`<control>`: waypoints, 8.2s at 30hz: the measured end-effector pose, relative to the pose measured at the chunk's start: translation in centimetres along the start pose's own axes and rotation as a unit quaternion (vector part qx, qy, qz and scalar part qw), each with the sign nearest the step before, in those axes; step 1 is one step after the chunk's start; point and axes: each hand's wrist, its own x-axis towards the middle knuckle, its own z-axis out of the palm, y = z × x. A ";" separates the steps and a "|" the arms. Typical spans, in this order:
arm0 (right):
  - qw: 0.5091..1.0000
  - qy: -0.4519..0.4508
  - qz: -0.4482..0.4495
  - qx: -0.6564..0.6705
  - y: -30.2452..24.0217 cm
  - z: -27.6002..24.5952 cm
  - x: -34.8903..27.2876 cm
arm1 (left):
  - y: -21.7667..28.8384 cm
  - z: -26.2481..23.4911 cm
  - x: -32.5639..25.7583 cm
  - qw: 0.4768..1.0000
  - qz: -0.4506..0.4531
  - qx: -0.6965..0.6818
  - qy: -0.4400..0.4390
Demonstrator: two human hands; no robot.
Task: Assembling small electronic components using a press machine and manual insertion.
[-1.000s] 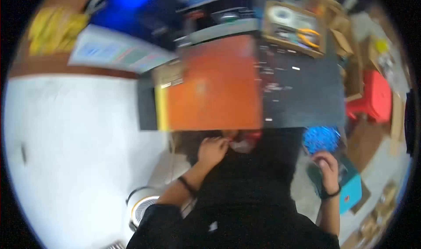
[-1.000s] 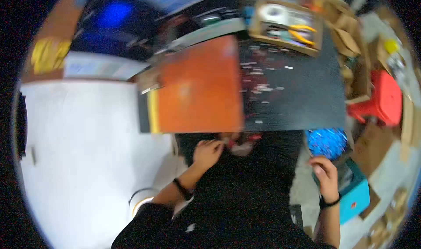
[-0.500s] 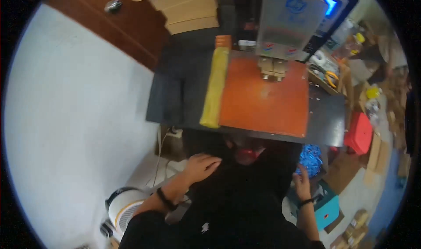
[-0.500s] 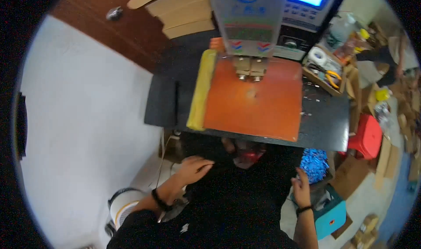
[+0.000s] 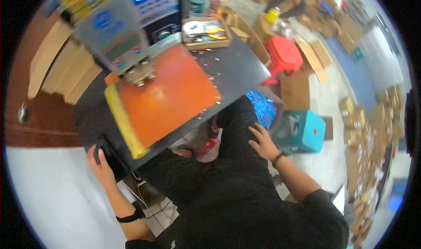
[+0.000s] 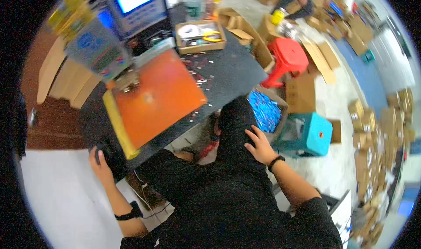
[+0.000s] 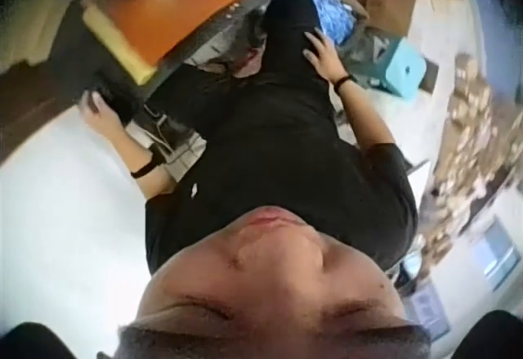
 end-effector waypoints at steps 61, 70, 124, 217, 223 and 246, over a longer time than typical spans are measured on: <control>0.935 0.072 -0.347 -0.022 -17.5 -22.2 5.7 | 38.7 4.8 -8.6 0.851 0.046 -0.165 -0.496; 0.685 0.072 -0.725 0.034 -21.3 -23.2 5.4 | 37.5 3.8 -6.6 0.645 0.133 -0.397 -0.639; 0.724 0.104 -0.675 -0.091 -21.7 -28.6 4.1 | 36.8 6.7 -7.0 0.670 0.219 -0.404 -0.583; 0.990 0.101 -0.001 -0.097 10.8 -0.2 8.1 | 30.5 -1.9 -6.0 0.905 0.215 -0.366 0.014; 0.991 0.089 0.011 -0.101 10.4 -0.5 8.4 | 29.5 -1.7 -6.2 0.900 0.204 -0.386 -0.005; 0.993 0.086 0.006 -0.083 11.5 -0.7 8.4 | 35.6 1.2 -1.6 0.851 0.372 -0.368 -0.047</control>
